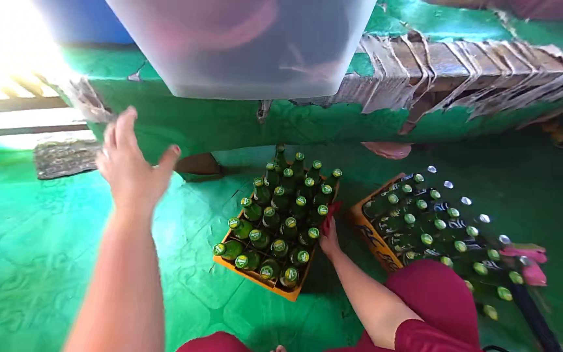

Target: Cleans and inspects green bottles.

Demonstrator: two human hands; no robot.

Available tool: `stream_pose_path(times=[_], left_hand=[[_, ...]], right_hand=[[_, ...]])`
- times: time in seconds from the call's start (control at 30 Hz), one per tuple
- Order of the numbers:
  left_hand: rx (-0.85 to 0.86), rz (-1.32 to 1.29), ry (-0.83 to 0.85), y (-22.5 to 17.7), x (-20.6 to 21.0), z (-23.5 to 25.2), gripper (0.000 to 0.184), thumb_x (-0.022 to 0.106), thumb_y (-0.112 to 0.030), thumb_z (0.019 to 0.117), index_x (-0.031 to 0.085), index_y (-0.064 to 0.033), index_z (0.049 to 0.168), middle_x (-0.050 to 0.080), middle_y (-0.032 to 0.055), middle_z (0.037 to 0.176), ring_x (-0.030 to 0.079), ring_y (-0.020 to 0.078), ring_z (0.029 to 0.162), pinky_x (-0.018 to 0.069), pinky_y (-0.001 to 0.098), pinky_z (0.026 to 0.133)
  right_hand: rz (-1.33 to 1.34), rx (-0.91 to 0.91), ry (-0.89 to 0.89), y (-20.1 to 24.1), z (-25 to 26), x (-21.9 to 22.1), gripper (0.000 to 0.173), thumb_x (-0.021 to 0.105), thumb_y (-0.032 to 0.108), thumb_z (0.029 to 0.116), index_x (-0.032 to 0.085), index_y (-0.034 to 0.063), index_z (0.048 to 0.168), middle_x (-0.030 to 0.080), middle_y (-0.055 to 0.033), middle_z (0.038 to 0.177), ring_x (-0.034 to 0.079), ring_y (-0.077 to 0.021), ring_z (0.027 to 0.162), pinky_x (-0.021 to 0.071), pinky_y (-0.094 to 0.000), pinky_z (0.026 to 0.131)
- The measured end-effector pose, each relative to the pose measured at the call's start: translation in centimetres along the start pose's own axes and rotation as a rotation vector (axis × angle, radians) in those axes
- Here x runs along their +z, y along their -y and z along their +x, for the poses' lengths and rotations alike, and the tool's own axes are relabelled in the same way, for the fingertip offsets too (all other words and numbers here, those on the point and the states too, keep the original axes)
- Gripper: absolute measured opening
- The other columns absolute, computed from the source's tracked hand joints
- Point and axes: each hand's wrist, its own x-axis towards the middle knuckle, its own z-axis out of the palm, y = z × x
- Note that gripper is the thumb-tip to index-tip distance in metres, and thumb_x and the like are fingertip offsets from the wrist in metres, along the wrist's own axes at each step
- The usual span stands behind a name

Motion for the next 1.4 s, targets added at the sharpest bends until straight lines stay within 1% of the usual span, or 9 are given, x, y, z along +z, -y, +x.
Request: stream_pose_path(times=[0.1,0.17,0.27,0.47,0.8,0.97,1.1,1.27,1.4], left_hand=[[-0.593,-0.417,0.04,-1.4,4.3,-15.1,0.071,0.056,-0.028,0.1039,0.023,0.0034,0.158,0.031,0.0293,0.159,0.036,0.0374,0.145,0.0353,0.0503,0.116],[-1.014,-0.57,0.099,-2.6,7.4,-23.1,0.061,0.046,-0.032,0.1086,0.026,-0.0015,0.158,0.041,0.0303,0.151,0.048,0.043,0.133,0.0462,0.0591,0.099],[-1.203,-0.574,0.108,-2.4,8.7,-30.1,0.057,0.043,-0.035,0.1096,0.03,-0.005,0.157,0.045,0.0299,0.148,0.049,0.0468,0.132,0.0439,0.067,0.096],[-0.983,-0.418,-0.196,-3.3,5.2,-28.8,0.056,0.043,-0.026,0.1082,0.029,0.003,0.155,0.041,0.0286,0.152,0.05,0.0375,0.129,0.0442,0.0551,0.097],[-0.679,-0.3,-0.323,-8.3,5.5,-27.8,0.056,0.054,-0.024,0.1012,0.043,0.0103,0.144,0.042,0.0321,0.15,0.047,0.0355,0.137,0.0426,0.0435,0.108],[-0.655,-0.216,-0.34,-8.6,5.8,-27.4,0.05,0.055,-0.02,0.1014,0.049,0.0114,0.139,0.044,0.0342,0.147,0.047,0.0399,0.134,0.041,0.0479,0.107],[-0.643,-0.179,-0.351,-8.0,6.4,-25.9,0.045,0.058,-0.018,0.1019,0.053,0.0102,0.137,0.047,0.0334,0.144,0.05,0.0407,0.13,0.0414,0.0503,0.107],[-0.618,0.064,-0.164,-6.8,5.5,-22.4,0.048,0.061,-0.019,0.1018,0.051,0.0078,0.14,0.043,0.0358,0.147,0.043,0.0503,0.136,0.036,0.0629,0.11],[-0.779,0.163,0.067,-5.2,6.4,-20.3,0.063,0.064,-0.036,0.1008,0.043,-0.0055,0.153,0.032,0.0336,0.157,0.031,0.06,0.141,0.0251,0.0835,0.101]], right_hand=[[-0.025,-0.033,-0.06,-0.9,-0.6,1.6,0.076,0.06,-0.003,0.0861,0.025,-0.0176,0.153,0.015,-0.0388,0.162,0.016,-0.0461,0.154,0.0161,-0.0471,0.127],[-0.014,-0.028,-0.149,-0.5,-0.4,2.7,0.073,0.059,-0.004,0.087,0.028,-0.0186,0.151,0.017,-0.0392,0.161,0.017,-0.0481,0.153,0.0159,-0.0482,0.127],[-0.044,-0.034,-0.21,0.2,-0.8,3.8,0.064,0.059,-0.001,0.0898,0.036,-0.0202,0.146,0.023,-0.041,0.158,0.021,-0.0512,0.151,0.0174,-0.0495,0.126],[-0.18,-0.021,-0.124,1.5,-2.1,4.9,0.057,0.054,0.004,0.0978,0.037,-0.0181,0.147,0.028,-0.04,0.157,0.024,-0.051,0.151,0.0173,-0.0502,0.126],[-0.313,0.191,0.411,7.5,-4.2,8.2,0.071,0.055,0.017,0.1026,0.019,-0.0099,0.158,0.003,-0.0304,0.168,0.007,-0.0431,0.157,0.0207,-0.0551,0.123],[-0.339,0.001,0.694,8.2,-3.2,6.5,0.064,0.054,0.012,0.1024,0.027,-0.0097,0.156,0.019,-0.0319,0.164,0.023,-0.0405,0.154,0.0255,-0.0454,0.125],[-0.034,0.072,0.3,5.1,-2.3,2.5,0.047,0.049,0.008,0.1031,0.044,-0.0081,0.147,0.06,-0.0306,0.135,0.058,-0.0403,0.13,0.0432,-0.0534,0.111],[0.683,0.323,-0.508,5.9,0.1,1.2,0.056,0.049,0.003,0.1031,0.029,-0.0068,0.154,0.048,-0.0269,0.149,0.049,-0.029,0.138,0.0386,-0.0355,0.115],[0.719,0.05,-0.124,6.4,3.3,1.9,0.058,0.043,0.006,0.0991,0.026,-0.0086,0.153,0.042,-0.0296,0.149,0.047,-0.0296,0.135,0.0411,-0.0396,0.112]])
